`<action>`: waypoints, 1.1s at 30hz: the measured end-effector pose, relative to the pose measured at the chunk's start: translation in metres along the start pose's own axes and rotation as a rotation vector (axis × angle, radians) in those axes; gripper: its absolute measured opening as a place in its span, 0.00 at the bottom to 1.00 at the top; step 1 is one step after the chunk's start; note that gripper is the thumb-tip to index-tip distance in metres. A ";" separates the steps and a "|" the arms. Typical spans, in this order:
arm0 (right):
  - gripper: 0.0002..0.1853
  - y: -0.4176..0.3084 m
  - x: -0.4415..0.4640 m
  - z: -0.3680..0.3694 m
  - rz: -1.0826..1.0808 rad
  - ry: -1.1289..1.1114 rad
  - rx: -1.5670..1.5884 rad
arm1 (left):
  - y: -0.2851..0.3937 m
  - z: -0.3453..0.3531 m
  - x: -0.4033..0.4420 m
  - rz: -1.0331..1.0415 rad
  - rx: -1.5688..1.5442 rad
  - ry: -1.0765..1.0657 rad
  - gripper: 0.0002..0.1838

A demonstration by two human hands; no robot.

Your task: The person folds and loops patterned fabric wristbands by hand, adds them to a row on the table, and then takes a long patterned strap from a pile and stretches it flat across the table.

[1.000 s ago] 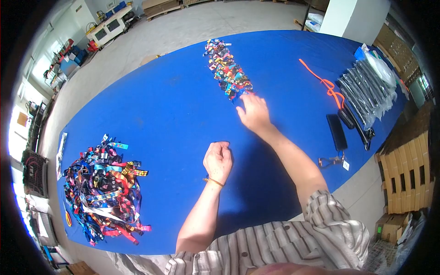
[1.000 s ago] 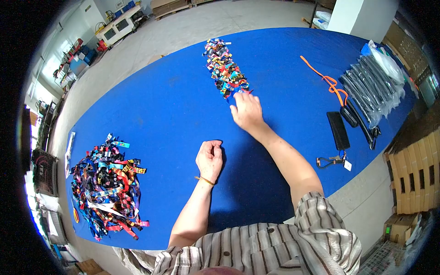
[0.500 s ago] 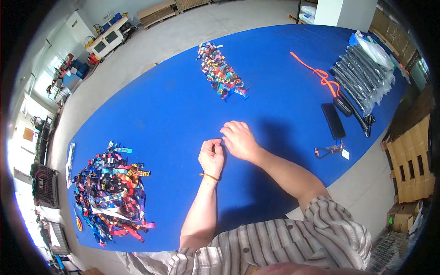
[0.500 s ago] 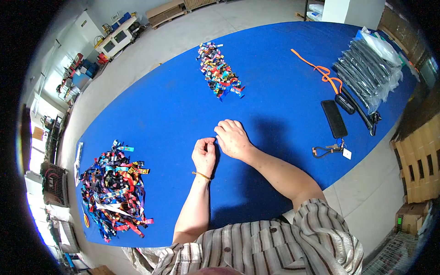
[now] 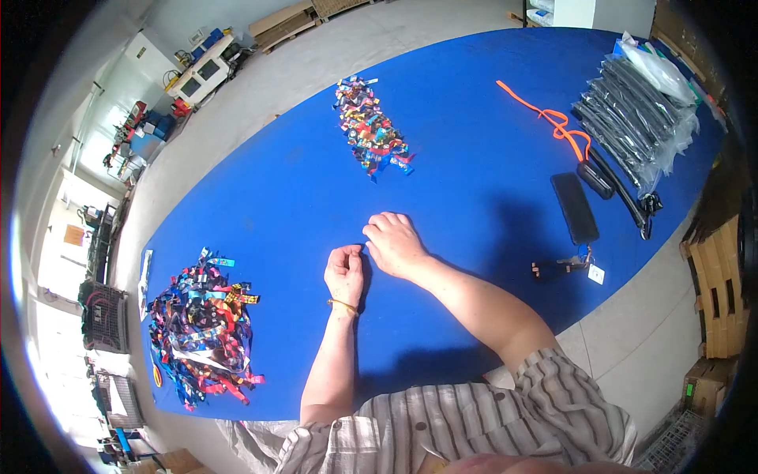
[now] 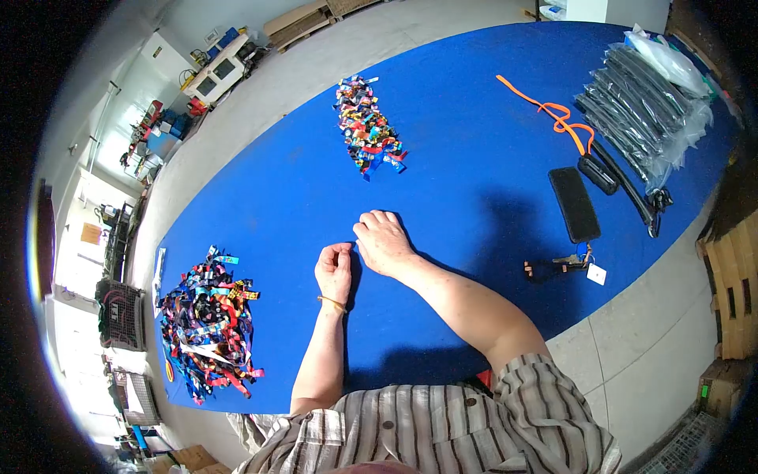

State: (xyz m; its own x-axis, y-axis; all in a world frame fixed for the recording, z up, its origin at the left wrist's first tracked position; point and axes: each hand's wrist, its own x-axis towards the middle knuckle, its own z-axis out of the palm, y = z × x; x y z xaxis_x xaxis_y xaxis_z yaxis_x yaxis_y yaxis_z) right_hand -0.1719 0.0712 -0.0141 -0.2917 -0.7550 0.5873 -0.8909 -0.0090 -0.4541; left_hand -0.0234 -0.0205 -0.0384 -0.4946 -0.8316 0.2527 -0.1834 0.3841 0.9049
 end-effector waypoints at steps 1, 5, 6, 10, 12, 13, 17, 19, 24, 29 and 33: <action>0.10 0.001 0.001 -0.001 -0.001 -0.013 -0.009 | -0.001 0.000 0.000 0.015 0.014 0.003 0.05; 0.09 0.009 0.001 -0.002 0.001 -0.005 0.058 | 0.005 0.001 -0.003 -0.033 -0.049 -0.008 0.05; 0.09 0.010 0.002 -0.003 0.004 -0.002 0.070 | 0.005 0.001 -0.003 -0.043 -0.052 -0.015 0.05; 0.07 0.011 0.003 -0.003 0.033 0.014 0.099 | -0.001 0.001 -0.001 -0.030 -0.008 -0.007 0.05; 0.06 0.011 0.005 -0.004 0.061 -0.020 0.095 | 0.001 0.001 -0.002 -0.055 -0.022 -0.004 0.05; 0.07 0.013 0.006 -0.004 0.076 -0.039 0.094 | 0.001 0.002 -0.001 -0.042 -0.011 -0.002 0.05; 0.05 0.014 0.007 -0.006 0.087 -0.052 0.098 | 0.003 0.003 -0.002 -0.027 0.005 0.002 0.06; 0.05 0.015 0.008 -0.006 0.086 -0.055 0.095 | 0.004 0.003 -0.002 -0.031 -0.004 0.004 0.06; 0.05 0.014 0.008 -0.004 0.098 -0.063 0.089 | 0.002 0.003 -0.002 -0.030 -0.045 0.002 0.06; 0.05 0.014 0.009 -0.005 0.090 -0.059 0.093 | 0.000 0.004 -0.002 -0.014 -0.023 0.006 0.06; 0.07 0.015 0.008 -0.003 0.066 -0.044 0.106 | 0.008 0.001 -0.003 -0.105 -0.060 -0.020 0.05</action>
State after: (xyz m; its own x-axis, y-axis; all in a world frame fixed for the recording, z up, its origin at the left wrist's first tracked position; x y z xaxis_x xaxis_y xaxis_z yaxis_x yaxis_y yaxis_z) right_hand -0.1890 0.0673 -0.0141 -0.3307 -0.7839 0.5254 -0.8279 -0.0262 -0.5602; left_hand -0.0243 -0.0142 -0.0327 -0.4926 -0.8574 0.1489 -0.1841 0.2699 0.9451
